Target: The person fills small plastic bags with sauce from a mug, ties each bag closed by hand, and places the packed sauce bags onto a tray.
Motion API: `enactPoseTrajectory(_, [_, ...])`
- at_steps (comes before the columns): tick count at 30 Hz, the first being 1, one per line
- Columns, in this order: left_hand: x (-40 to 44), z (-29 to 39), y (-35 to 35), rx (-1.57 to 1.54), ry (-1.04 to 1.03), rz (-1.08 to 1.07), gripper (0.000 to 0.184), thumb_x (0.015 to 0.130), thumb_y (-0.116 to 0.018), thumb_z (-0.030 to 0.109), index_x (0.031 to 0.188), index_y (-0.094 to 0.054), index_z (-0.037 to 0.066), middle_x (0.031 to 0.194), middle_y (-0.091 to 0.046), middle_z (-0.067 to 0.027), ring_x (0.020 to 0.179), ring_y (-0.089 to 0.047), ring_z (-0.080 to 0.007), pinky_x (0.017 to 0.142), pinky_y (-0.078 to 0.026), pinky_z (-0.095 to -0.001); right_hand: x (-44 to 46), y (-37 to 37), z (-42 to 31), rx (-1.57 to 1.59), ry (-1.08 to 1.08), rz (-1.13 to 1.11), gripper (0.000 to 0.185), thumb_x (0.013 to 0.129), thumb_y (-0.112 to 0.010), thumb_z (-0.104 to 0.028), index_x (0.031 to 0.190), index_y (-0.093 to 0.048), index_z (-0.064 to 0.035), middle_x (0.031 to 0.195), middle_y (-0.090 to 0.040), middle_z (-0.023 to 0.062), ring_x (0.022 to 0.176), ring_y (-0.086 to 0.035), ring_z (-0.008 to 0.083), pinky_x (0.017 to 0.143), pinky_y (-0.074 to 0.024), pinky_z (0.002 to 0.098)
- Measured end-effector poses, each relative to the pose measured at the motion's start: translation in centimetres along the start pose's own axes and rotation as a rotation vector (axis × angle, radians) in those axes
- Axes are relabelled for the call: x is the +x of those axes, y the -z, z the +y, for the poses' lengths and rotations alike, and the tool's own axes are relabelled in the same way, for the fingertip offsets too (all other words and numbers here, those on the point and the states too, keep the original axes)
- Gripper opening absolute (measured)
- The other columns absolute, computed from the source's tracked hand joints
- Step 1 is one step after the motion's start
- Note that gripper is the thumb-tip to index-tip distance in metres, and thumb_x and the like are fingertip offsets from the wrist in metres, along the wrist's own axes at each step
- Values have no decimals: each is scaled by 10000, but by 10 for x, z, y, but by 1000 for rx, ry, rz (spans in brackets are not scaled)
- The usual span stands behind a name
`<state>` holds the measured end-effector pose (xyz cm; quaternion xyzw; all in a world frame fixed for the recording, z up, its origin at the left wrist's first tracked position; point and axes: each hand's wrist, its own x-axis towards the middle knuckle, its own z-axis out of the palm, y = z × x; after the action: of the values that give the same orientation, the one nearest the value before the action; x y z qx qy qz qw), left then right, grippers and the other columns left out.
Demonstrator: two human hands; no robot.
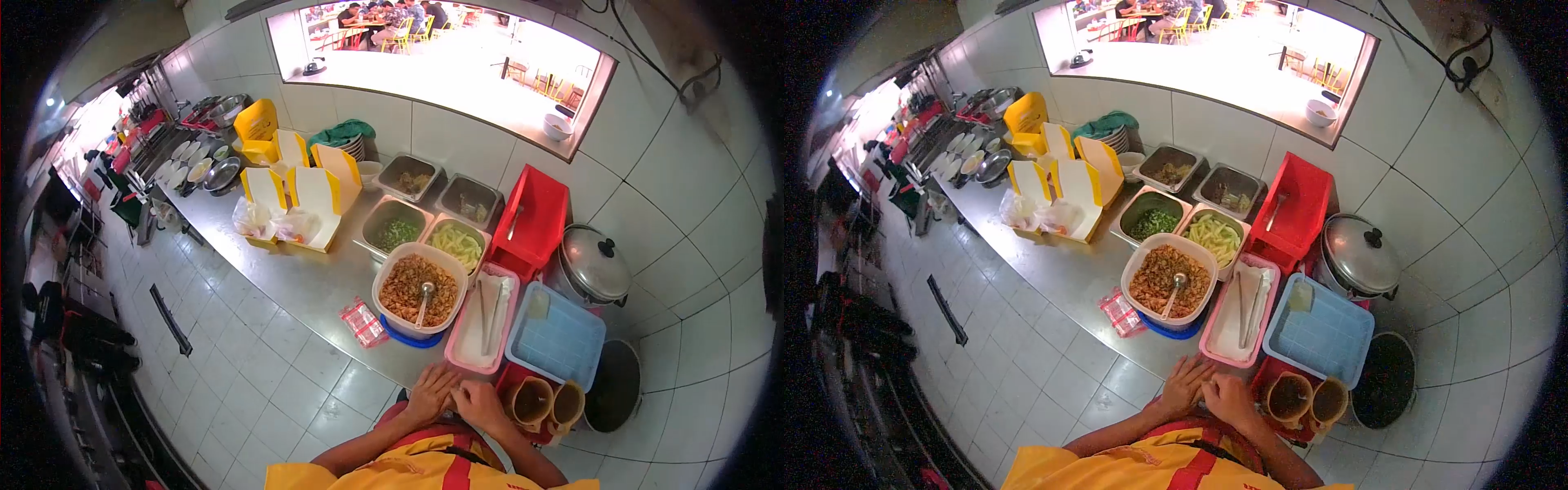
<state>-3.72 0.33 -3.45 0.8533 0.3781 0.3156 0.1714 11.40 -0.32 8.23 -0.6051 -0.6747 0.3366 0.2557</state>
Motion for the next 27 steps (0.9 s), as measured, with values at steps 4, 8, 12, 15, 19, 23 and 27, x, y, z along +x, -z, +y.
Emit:
enactPoseTrajectory(4, [0, -2, -5, 6, -5, 24, 521, 856, -580, 245, 1327, -526, 31, 1336, -539, -125, 1323, -414, -342, 1125, -255, -540, 2, 1, -3, -300, 111, -83, 239, 890, -566, -210, 795, -567, 9, 760, -600, 243, 761, -603, 436, 647, -474, 499])
enactPoseTrajectory(8, [3, 1, 4, 22, 18, 18, 517, 866, -564, 256, 1334, -526, 41, 1329, -547, -117, 1318, -425, -328, 1127, -255, -535, 4, -5, 16, -75, 154, -215, 227, 903, -553, -184, 786, -566, 11, 756, -600, 251, 753, -625, 417, 643, -481, 478])
enactPoseTrajectory(12, [4, 5, 14, 35, -20, 14, 515, 868, -557, 262, 1339, -526, 56, 1331, -548, -103, 1317, -427, -323, 1129, -250, -532, -8, -11, 14, 130, 150, -135, 197, 915, -529, -121, 785, -560, 23, 717, -595, 244, 700, -621, 417, 607, -478, 436])
enactPoseTrajectory(15, [9, 13, 23, -1, -38, 29, 519, 869, -550, 269, 1348, -523, 70, 1331, -551, -88, 1302, -441, -325, 1126, -254, -528, -12, -7, 6, 182, 144, -70, 182, 911, -530, -93, 780, -549, 32, 698, -587, 233, 675, -614, 405, 592, -472, 415])
enactPoseTrajectory(19, [31, 32, 43, -131, -57, 33, 605, 823, -627, 341, 1348, -517, 61, 1349, -521, -125, 1278, -454, -340, 1095, -287, -535, -17, 24, -10, 124, 153, -14, 176, 900, -537, -74, 759, -538, 31, 741, -577, 217, 709, -605, 362, 627, -473, 392])
enactPoseTrajectory(23, [45, 48, 74, -246, -64, 222, 621, 840, -654, 372, 1344, -510, 38, 1358, -480, -197, 1270, -441, -395, 1056, -326, -522, -15, 88, -38, 26, 320, 220, 128, 878, -555, -76, 840, -585, 42, 866, -620, 195, 808, -621, 377, 687, -503, 407])
enactPoseTrajectory(27, [45, 28, 91, -173, -61, 190, 528, 895, -602, 336, 1313, -526, 22, 1329, -487, -216, 1245, -445, -419, 1034, -343, -506, -14, 147, -46, 52, 191, 269, 142, 880, -552, -72, 837, -587, 59, 911, -634, 197, 790, -627, 365, 711, -506, 402])
